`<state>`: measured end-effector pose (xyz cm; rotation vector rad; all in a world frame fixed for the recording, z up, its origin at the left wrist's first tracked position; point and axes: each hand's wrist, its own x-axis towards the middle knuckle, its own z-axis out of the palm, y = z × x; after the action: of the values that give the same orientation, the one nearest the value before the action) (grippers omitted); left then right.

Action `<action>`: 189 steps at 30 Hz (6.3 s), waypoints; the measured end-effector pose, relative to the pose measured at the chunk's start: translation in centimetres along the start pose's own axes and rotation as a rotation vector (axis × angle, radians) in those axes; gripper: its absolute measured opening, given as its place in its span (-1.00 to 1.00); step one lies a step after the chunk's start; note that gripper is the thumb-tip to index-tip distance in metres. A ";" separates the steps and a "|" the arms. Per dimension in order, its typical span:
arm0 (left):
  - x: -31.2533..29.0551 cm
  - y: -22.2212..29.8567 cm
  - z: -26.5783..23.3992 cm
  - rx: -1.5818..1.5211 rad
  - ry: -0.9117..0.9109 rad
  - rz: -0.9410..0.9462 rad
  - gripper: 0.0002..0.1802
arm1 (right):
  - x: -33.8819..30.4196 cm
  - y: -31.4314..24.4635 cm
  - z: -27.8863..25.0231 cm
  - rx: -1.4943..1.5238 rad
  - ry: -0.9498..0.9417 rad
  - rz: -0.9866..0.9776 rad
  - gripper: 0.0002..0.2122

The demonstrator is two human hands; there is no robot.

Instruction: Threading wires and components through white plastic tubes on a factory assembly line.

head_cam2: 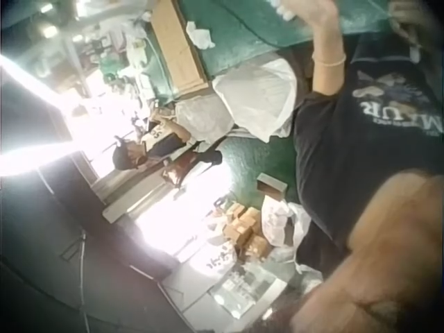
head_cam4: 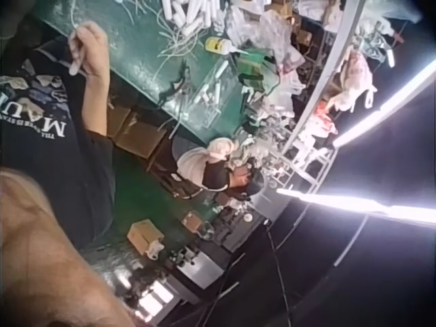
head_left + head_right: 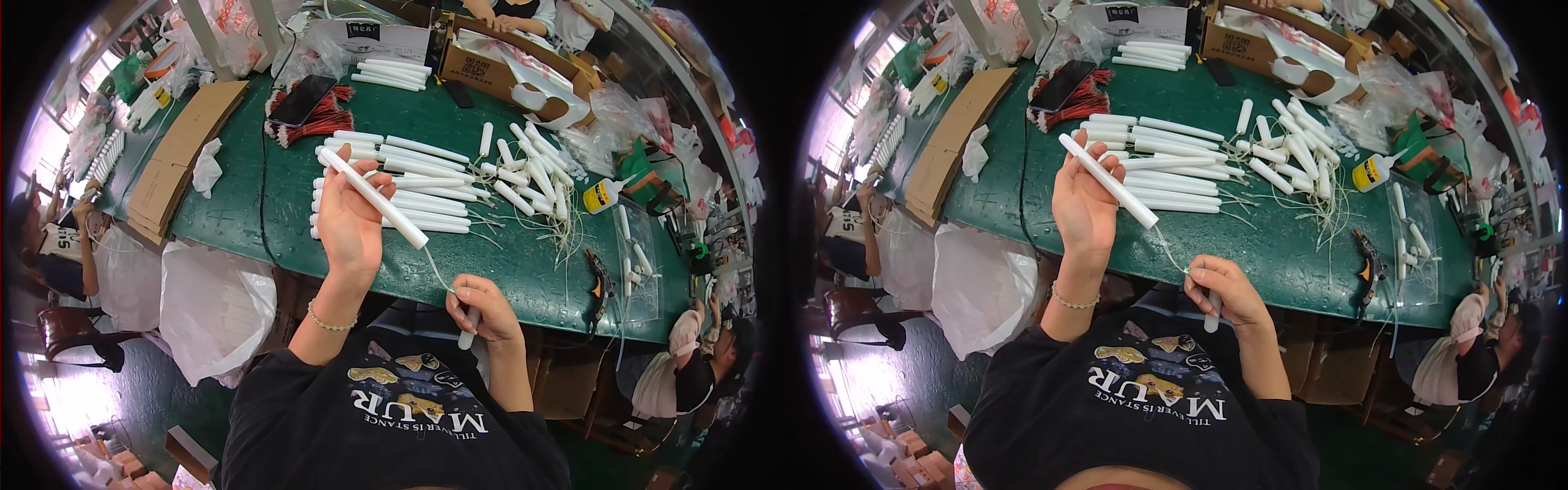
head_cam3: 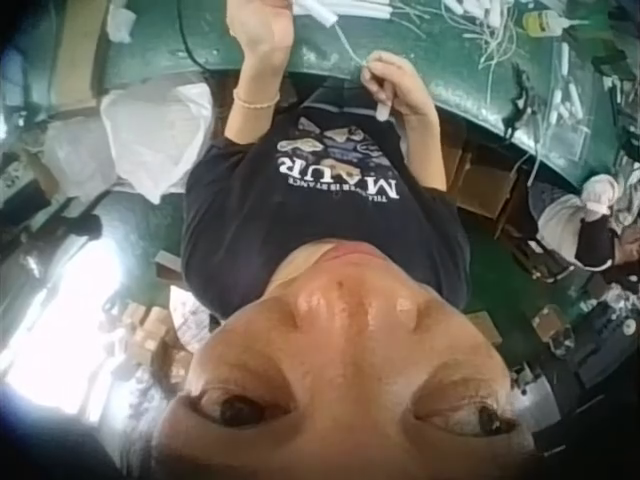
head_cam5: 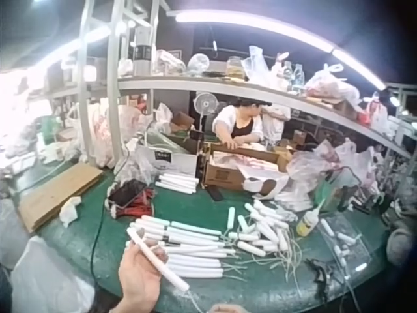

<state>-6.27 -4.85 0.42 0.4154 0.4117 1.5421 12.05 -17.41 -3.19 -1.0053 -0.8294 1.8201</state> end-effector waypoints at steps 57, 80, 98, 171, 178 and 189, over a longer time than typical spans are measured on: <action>0.0 -1.9 1.8 -0.081 -0.131 0.057 -0.64 | 1.9 1.4 0.6 0.438 -0.032 -0.061 -0.79; -0.6 -1.8 5.2 -0.041 -0.121 0.160 -0.67 | 0.6 0.6 1.7 0.379 -0.049 -0.151 -0.81; 0.6 -2.7 5.2 -0.052 -0.170 0.099 -0.63 | 0.8 0.1 0.9 0.458 -0.043 -0.211 -0.74; 8.6 -14.1 -1.2 1.458 -1.381 0.969 -0.81 | 14.1 -13.0 -13.9 -1.591 0.603 -0.853 -0.82; 9.0 -15.0 -1.4 1.483 -1.382 0.873 -0.83 | 18.0 -13.2 -15.5 -2.178 0.311 -0.640 -0.81; 9.0 -10.6 -0.8 1.466 -1.067 0.862 -0.89 | 14.3 -20.0 -13.5 -1.933 0.824 -0.910 -0.80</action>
<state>2.42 4.23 -5.59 2.6604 0.4481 1.2501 27.14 5.31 3.21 -1.6975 -1.9215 -0.6677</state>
